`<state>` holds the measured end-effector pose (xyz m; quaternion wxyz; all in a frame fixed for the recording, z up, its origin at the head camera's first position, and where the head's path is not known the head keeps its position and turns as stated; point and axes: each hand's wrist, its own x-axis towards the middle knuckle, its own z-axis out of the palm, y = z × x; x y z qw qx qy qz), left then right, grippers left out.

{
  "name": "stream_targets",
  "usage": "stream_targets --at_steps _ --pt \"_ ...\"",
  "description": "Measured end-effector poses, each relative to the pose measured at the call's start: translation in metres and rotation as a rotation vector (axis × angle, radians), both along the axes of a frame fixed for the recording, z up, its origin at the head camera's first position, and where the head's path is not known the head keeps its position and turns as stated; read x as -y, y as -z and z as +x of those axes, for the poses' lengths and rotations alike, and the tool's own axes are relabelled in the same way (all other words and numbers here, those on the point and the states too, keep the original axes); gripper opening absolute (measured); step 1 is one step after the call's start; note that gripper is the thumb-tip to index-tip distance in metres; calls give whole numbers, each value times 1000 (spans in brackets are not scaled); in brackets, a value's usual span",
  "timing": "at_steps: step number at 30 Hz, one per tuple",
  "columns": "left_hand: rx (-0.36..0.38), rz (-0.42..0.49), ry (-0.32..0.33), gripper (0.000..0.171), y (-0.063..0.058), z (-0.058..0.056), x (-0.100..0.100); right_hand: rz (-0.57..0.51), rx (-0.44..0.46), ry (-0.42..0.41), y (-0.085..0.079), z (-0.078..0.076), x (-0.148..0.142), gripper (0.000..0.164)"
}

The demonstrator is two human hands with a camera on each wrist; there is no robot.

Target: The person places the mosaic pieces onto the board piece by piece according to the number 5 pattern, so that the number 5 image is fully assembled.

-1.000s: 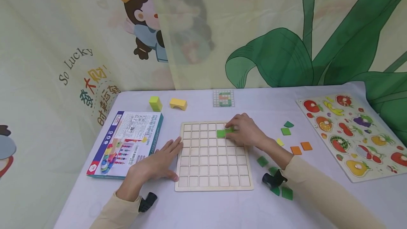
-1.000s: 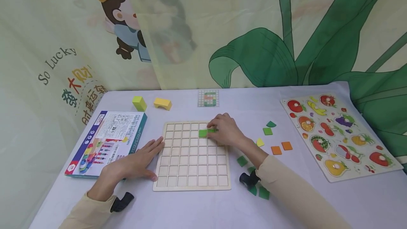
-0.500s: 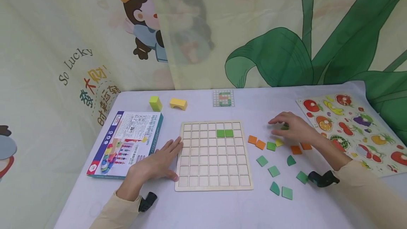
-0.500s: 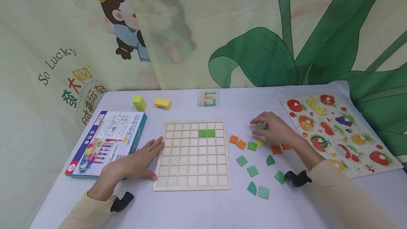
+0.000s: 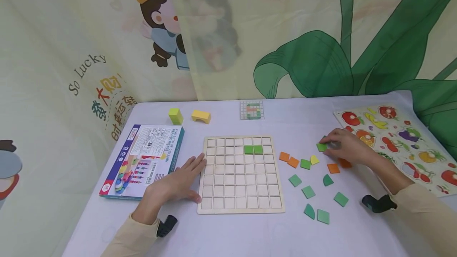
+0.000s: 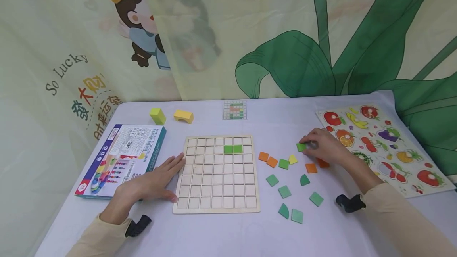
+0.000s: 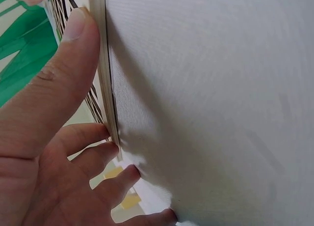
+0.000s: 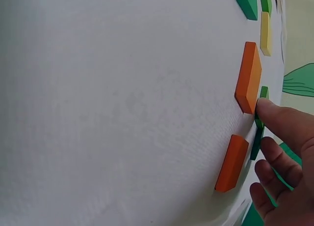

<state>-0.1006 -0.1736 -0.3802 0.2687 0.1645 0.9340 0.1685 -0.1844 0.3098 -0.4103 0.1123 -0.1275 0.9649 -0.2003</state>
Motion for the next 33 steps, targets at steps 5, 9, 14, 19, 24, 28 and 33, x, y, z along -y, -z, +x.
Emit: stream_targets --at_steps 5,9,14,19,24,28,33 --pt "-3 0 0 104 0 0 -1 10 -17 -1 0 0 0 34" --pt "-3 -14 -2 104 0 -1 -2 15 -26 -2 0 0 0 34" --pt "-2 -14 1 104 1 -1 -2 -15 -56 -9 -3 -1 10 33" --pt "-5 0 -2 104 1 0 -1 -60 -62 -15 -7 -5 43 32" --pt "3 8 -7 104 1 0 -1 -72 -98 -67 -9 -9 93 31" --pt "9 12 -11 104 1 0 0 -123 -123 -134 -10 -11 133 29" --pt "6 5 -13 104 1 0 -1 -159 -148 -206 -12 -9 179 26"
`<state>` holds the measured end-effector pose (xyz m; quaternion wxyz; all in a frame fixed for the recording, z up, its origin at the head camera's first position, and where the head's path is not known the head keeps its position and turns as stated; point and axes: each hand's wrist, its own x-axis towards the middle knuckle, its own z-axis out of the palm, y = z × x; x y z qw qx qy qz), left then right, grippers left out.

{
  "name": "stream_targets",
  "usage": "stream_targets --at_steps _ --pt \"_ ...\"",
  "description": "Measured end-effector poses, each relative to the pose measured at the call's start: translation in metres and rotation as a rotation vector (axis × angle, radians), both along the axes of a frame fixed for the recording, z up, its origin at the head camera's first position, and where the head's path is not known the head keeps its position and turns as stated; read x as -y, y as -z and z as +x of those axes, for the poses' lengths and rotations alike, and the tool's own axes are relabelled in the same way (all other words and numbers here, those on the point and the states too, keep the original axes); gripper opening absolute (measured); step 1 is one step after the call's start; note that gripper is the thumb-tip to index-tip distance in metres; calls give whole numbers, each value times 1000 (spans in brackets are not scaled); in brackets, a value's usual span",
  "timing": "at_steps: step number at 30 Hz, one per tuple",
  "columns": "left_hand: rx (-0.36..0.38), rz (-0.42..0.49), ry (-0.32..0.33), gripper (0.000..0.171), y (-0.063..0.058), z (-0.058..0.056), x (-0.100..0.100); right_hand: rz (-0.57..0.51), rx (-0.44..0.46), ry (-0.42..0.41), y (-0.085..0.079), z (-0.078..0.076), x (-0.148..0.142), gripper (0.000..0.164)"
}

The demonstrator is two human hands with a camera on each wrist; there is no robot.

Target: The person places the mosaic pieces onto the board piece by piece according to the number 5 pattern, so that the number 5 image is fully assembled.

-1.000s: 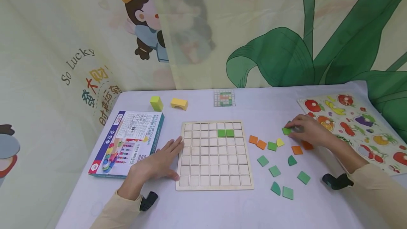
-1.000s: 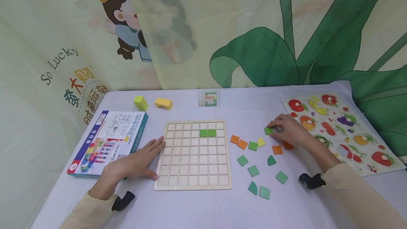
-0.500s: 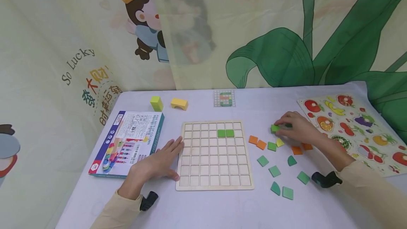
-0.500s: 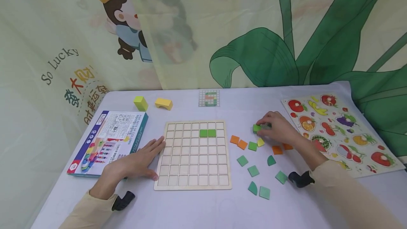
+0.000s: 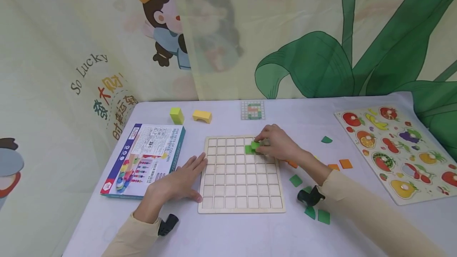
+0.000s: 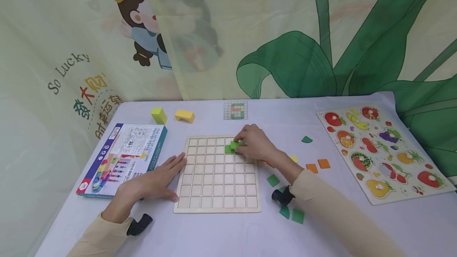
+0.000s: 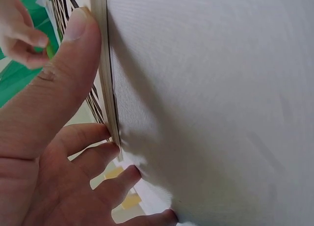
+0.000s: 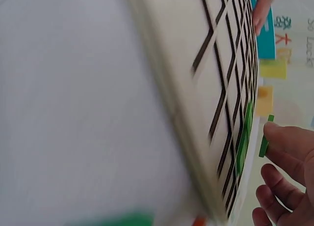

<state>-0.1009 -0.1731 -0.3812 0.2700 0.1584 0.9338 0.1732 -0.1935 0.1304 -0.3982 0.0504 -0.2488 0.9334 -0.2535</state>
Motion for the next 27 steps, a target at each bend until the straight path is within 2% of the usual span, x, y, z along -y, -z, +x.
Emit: stream_targets --at_steps 4,8,27 --pt "-3 -4 0 104 0 0 -1 11 -23 -35 4 2 28 24" --pt "-7 -8 5 104 0 -1 -2 32 -64 -64 10 1 40 23" --pt "-16 -12 7 104 1 0 0 86 -53 -47 12 2 44 25"
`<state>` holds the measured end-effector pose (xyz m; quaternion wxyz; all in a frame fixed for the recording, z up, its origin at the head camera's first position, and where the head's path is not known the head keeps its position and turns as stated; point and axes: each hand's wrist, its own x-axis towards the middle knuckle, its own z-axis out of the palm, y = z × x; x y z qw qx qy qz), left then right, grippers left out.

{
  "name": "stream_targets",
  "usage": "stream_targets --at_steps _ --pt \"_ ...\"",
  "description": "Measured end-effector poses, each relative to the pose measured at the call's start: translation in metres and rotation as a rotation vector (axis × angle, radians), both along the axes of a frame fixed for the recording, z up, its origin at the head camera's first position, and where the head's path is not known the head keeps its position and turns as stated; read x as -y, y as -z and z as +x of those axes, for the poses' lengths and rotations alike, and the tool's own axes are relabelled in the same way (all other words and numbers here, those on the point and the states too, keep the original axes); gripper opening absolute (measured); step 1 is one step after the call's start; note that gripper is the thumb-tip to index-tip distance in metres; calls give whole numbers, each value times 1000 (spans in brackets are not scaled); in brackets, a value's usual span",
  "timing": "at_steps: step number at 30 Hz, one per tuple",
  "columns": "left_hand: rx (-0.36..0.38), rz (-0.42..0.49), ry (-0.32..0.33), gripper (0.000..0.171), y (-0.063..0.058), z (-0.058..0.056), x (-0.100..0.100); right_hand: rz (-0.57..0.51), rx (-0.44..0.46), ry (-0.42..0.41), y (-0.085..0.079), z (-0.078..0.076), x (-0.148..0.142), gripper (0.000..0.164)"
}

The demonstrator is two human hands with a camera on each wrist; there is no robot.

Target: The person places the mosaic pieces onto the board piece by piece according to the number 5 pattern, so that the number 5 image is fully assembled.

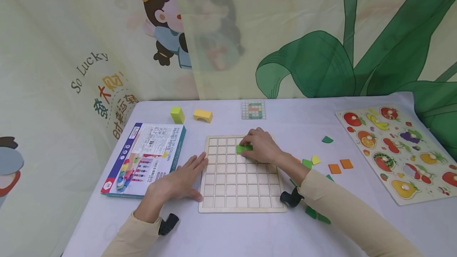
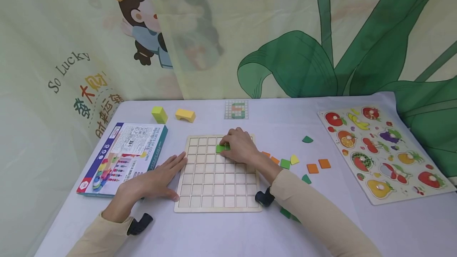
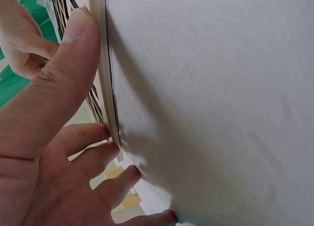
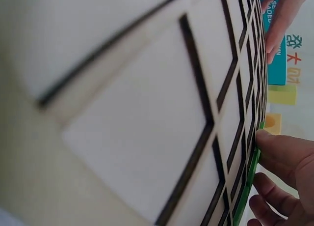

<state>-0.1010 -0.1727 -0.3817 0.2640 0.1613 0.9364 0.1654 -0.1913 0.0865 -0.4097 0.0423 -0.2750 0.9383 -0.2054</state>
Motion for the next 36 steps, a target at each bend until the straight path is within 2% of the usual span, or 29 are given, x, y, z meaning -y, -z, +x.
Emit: stream_targets --at_steps 5,10,14,19,23,27,31,36 --pt "5 6 0 105 1 0 0 -36 53 3 -5 -2 -4 28" --pt "9 11 -2 105 1 0 0 -79 129 34 -14 -6 -24 30" --pt "17 10 -2 104 0 0 0 -84 177 55 -22 -10 -56 31" --pt "17 3 1 104 -2 0 0 -32 196 117 -28 -12 -111 31" --pt "20 10 2 104 -2 0 0 26 215 199 -26 -13 -157 35" --pt "18 11 2 104 -2 0 1 81 220 234 -21 -14 -197 41" --pt "17 8 3 105 -1 -1 1 112 221 234 -15 -15 -221 45" --pt "19 14 -2 104 -2 -1 1 138 211 233 -10 -14 -230 42"
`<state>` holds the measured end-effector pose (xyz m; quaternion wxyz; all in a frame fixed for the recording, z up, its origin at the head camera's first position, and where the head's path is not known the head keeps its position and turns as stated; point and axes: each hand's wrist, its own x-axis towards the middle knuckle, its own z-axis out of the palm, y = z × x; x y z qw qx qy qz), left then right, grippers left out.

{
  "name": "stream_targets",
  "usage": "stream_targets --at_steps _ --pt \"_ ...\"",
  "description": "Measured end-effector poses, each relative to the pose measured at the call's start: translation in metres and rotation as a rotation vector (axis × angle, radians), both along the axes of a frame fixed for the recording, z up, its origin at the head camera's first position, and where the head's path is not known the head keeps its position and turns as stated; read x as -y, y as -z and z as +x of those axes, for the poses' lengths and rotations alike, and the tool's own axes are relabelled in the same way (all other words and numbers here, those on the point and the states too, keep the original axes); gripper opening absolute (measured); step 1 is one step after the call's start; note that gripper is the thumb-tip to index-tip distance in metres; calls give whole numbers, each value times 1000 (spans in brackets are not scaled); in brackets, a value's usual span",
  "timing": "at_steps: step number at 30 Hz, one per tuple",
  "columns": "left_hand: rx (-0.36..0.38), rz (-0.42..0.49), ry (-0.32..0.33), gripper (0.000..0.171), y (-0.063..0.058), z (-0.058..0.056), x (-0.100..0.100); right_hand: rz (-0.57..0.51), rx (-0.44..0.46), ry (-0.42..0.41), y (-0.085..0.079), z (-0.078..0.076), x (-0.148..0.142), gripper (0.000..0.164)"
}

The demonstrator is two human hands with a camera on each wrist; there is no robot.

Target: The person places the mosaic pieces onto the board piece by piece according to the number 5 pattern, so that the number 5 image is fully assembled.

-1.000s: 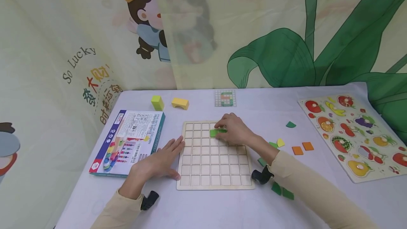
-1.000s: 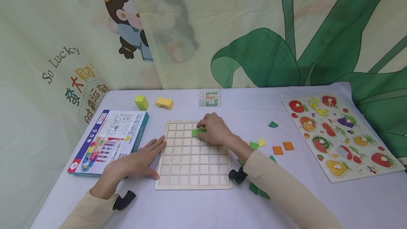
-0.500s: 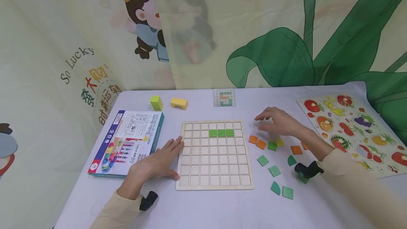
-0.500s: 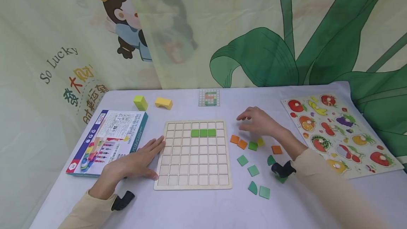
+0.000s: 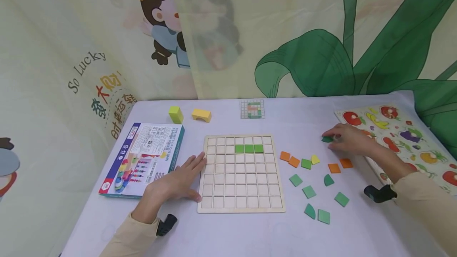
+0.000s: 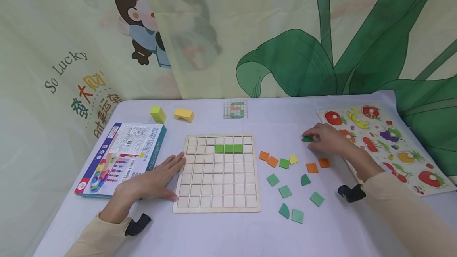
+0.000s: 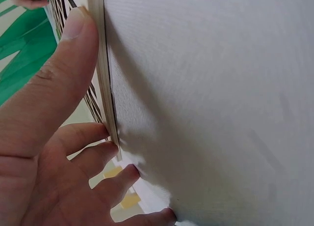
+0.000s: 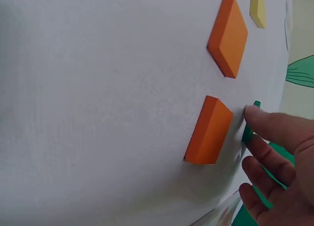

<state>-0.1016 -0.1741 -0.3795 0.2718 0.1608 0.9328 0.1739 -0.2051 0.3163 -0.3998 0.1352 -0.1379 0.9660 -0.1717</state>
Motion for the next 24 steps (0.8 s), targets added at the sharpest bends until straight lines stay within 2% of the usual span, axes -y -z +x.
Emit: stream_targets --at_steps 5,12,17,20,24 --pt "0 -1 -3 105 0 0 -1 19 -27 -2 2 0 2 35" --pt "3 -6 -5 105 0 -1 -1 -5 0 62 0 -1 2 28" --pt "3 -1 1 104 0 0 -1 -26 6 74 -1 -1 5 21" --pt "3 3 1 104 0 0 -1 -72 9 71 -2 -2 11 27" --pt "3 2 3 104 2 0 -1 -138 -23 26 -7 -5 30 39"
